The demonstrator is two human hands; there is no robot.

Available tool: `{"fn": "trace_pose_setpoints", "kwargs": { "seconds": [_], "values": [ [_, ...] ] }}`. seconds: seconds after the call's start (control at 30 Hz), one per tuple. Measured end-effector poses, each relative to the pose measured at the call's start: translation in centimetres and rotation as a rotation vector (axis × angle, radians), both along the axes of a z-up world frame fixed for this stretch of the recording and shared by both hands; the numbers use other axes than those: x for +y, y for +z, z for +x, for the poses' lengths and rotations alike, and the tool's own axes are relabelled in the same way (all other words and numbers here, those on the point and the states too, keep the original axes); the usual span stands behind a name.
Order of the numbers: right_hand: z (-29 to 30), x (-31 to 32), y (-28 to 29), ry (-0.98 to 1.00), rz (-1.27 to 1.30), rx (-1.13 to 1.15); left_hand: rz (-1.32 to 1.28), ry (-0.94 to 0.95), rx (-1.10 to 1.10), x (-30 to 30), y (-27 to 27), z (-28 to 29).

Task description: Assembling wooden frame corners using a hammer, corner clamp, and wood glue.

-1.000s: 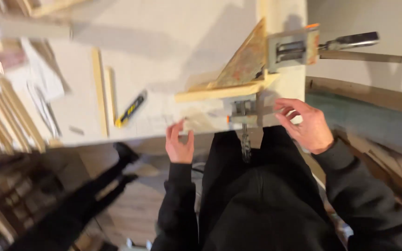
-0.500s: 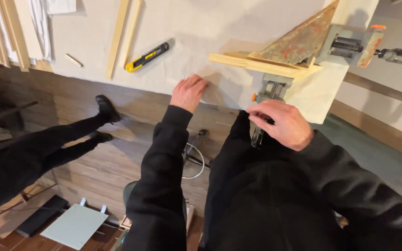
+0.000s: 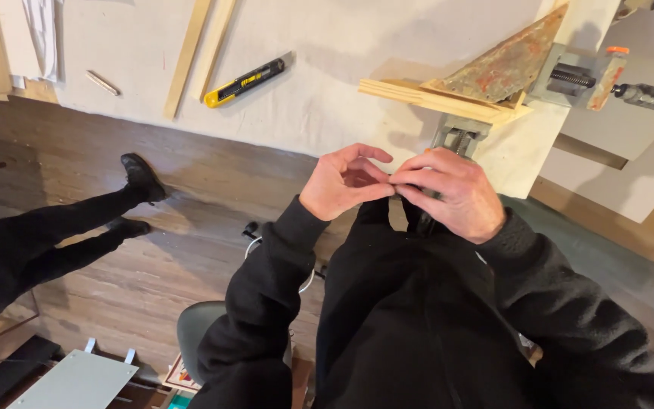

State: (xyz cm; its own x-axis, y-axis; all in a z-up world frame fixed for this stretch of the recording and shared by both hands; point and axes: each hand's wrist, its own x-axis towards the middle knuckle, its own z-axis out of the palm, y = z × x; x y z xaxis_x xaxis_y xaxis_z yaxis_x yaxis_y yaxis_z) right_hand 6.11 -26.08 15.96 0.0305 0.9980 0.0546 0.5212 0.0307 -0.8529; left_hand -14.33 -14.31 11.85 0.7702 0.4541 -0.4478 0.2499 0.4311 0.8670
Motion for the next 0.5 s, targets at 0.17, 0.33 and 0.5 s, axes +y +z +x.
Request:
{"fn": "trace_pose_setpoints", "kwargs": {
  "seconds": [0.17,0.33,0.5],
  "values": [
    [-0.3,-0.2,0.5,-0.019,-0.067,0.072,0.024,-0.111,-0.028,0.8,1.3,0.0],
    [-0.7,-0.2,0.9,-0.056,-0.050,0.078,0.011,-0.127,-0.039,1.2,2.4,0.0],
    [-1.2,-0.2,1.1,-0.111,-0.065,0.126,-0.088,-0.027,-0.066,0.1,1.1,-0.2]
  ]
}}
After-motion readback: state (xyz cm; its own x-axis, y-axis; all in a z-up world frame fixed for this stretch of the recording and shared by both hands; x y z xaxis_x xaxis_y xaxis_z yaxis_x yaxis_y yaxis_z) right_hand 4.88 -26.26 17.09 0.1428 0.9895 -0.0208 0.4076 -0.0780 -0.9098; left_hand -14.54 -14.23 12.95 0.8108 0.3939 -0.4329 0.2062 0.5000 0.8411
